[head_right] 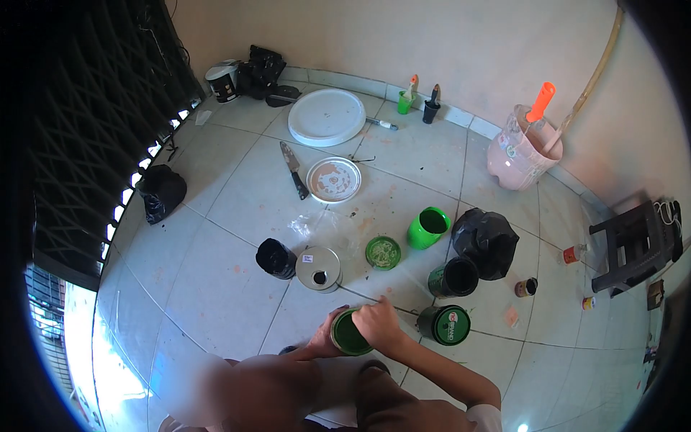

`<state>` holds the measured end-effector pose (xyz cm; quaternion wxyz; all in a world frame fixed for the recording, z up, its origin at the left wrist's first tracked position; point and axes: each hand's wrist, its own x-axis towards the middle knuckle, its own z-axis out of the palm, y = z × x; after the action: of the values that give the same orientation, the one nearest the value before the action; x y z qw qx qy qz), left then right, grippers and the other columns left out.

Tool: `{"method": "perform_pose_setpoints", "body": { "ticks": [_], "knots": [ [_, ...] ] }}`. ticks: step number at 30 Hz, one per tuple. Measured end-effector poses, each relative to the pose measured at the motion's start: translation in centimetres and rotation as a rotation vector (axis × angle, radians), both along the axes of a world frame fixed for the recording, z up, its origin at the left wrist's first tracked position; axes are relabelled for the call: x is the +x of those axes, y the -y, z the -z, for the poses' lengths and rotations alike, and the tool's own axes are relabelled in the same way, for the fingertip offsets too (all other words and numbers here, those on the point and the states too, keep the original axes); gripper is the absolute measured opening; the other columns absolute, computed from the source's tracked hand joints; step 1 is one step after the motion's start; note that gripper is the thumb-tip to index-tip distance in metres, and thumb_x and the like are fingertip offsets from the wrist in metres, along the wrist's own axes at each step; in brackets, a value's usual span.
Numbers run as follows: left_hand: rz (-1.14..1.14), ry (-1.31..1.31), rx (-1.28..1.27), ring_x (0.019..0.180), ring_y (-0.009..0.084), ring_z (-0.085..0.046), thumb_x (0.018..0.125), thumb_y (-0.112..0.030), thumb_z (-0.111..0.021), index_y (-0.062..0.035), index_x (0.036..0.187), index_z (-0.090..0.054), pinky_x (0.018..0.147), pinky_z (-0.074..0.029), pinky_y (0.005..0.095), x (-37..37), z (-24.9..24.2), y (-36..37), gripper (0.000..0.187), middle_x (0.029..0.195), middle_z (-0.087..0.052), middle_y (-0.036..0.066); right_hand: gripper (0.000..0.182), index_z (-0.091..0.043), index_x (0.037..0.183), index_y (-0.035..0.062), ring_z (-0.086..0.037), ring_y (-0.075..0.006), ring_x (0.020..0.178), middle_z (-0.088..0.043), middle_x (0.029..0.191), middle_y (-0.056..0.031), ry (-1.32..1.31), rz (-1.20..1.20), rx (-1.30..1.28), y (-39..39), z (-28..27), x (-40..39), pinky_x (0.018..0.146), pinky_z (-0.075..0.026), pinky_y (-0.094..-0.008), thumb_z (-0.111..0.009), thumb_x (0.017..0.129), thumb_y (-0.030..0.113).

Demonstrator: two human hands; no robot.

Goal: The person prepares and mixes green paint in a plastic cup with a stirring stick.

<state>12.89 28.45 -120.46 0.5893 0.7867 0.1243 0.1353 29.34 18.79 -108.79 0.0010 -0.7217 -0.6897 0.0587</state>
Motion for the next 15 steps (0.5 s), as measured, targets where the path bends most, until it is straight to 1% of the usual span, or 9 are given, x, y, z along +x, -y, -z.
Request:
{"method": "perform_pose_setpoints", "body": {
  "ticks": [4,6,7,10,13,15],
  "knots": [
    [0.014,0.058,0.201,0.131,0.0387,-0.04,0.051,-0.033,-0.093,-0.0007,0.141,-0.029,0.108,-0.037,0.0438,0.1,2.1,0.0,0.116,0.139,-0.041,0.022,0.011,-0.06,0.069,0.012,-0.063,-0.0247,0.061,-0.061,0.064,-0.0081,-0.101,-0.058,-0.067,1.0,-0.6,-0.7,0.075,-0.048,-0.0422,-0.059,0.079,0.016],
    [0.004,0.066,0.26,0.133,0.04,-0.036,0.049,-0.035,-0.094,0.0003,0.141,-0.029,0.109,-0.035,0.0446,0.0,2.4,-0.1,0.118,0.14,-0.039,0.023,0.01,-0.061,0.07,0.0118,-0.064,-0.0257,0.062,-0.062,0.065,-0.0085,-0.142,-0.018,0.01,1.1,0.3,-0.7,0.076,-0.049,-0.0428,-0.059,0.078,0.016],
    [-0.004,0.054,0.264,0.133,0.0402,-0.036,0.048,-0.036,-0.094,0.0006,0.141,-0.03,0.109,-0.035,0.0448,-0.1,2.2,-0.2,0.118,0.14,-0.039,0.023,0.009,-0.061,0.07,0.0117,-0.064,-0.0261,0.062,-0.062,0.065,-0.0087,-0.164,0.002,0.048,1.0,0.5,-0.8,0.076,-0.049,-0.0431,-0.059,0.078,0.016],
    [0.002,0.006,0.273,0.132,0.0405,-0.036,0.046,-0.038,-0.094,0.001,0.14,-0.031,0.109,-0.034,0.0453,-0.3,1.6,-0.1,0.119,0.14,-0.039,0.022,0.009,-0.06,0.07,0.0115,-0.064,-0.0266,0.063,-0.062,0.066,-0.0085,-0.044,0.044,-0.023,1.2,-0.3,-0.1,0.077,-0.049,-0.0436,-0.059,0.077,0.016],
    [0.03,-0.02,0.29,0.13,0.0401,-0.037,0.047,-0.039,-0.094,0.0001,0.141,-0.03,0.108,-0.035,0.0455,-0.2,1.4,0.1,0.12,0.14,-0.038,0.02,0.01,-0.061,0.07,0.0115,-0.064,-0.0266,0.063,-0.062,0.067,-0.0079,-0.15,-0.002,-0.135,1.4,-1.1,-1.1,0.077,-0.049,-0.0439,-0.059,0.078,0.017],
    [0.024,0.015,0.304,0.129,0.0398,-0.038,0.049,-0.039,-0.093,-0.0011,0.143,-0.028,0.108,-0.035,0.0456,0.1,2.0,0.5,0.121,0.141,-0.037,0.018,0.009,-0.061,0.071,0.0117,-0.064,-0.0268,0.063,-0.063,0.067,-0.0075,-0.177,0.012,-0.041,1.2,0.2,-1.8,0.078,-0.049,-0.044,-0.059,0.078,0.018]
  ]
}}
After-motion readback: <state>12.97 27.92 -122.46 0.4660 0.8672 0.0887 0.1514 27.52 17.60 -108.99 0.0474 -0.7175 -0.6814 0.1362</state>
